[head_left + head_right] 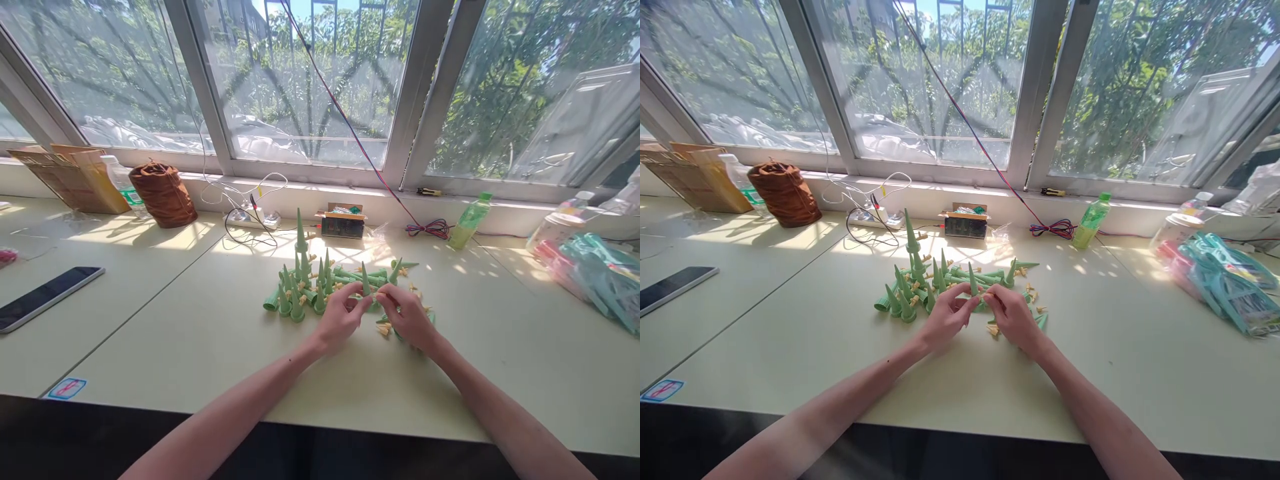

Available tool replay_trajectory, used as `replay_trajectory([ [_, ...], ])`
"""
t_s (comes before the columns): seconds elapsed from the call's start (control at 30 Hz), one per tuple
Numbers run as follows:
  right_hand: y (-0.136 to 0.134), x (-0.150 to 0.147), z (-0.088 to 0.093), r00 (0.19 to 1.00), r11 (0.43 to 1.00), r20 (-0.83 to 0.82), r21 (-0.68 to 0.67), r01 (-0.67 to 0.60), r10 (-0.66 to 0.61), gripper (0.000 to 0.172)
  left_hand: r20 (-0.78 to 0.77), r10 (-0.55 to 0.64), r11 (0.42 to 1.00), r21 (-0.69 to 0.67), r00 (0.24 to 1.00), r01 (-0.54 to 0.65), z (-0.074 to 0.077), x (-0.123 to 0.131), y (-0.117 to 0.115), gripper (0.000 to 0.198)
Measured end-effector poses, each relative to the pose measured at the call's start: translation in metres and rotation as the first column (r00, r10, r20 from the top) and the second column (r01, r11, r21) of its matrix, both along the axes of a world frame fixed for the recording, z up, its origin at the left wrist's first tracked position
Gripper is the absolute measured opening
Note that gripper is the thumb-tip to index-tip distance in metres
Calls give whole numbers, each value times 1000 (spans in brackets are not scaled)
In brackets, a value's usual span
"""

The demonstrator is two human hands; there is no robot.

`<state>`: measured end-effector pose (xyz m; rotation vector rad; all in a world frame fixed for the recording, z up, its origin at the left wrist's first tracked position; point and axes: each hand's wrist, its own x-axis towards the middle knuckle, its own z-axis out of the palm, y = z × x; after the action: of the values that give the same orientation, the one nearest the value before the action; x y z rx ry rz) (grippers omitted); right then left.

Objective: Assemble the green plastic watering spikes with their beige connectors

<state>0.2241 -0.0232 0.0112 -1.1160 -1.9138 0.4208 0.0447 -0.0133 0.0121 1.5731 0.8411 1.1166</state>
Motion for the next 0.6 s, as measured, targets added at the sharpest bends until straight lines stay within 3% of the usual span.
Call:
replay_trajectory([
  [0.2, 0, 1, -1, 1000, 1000, 4, -9, -4, 4, 30, -55, 48, 987, 158, 997, -39, -9, 0, 3, 28],
  [0.6, -1, 1, 4, 1000, 1000, -3, -29, -10, 10, 39, -109, 101, 946, 317, 989, -62, -6, -1, 1, 26],
])
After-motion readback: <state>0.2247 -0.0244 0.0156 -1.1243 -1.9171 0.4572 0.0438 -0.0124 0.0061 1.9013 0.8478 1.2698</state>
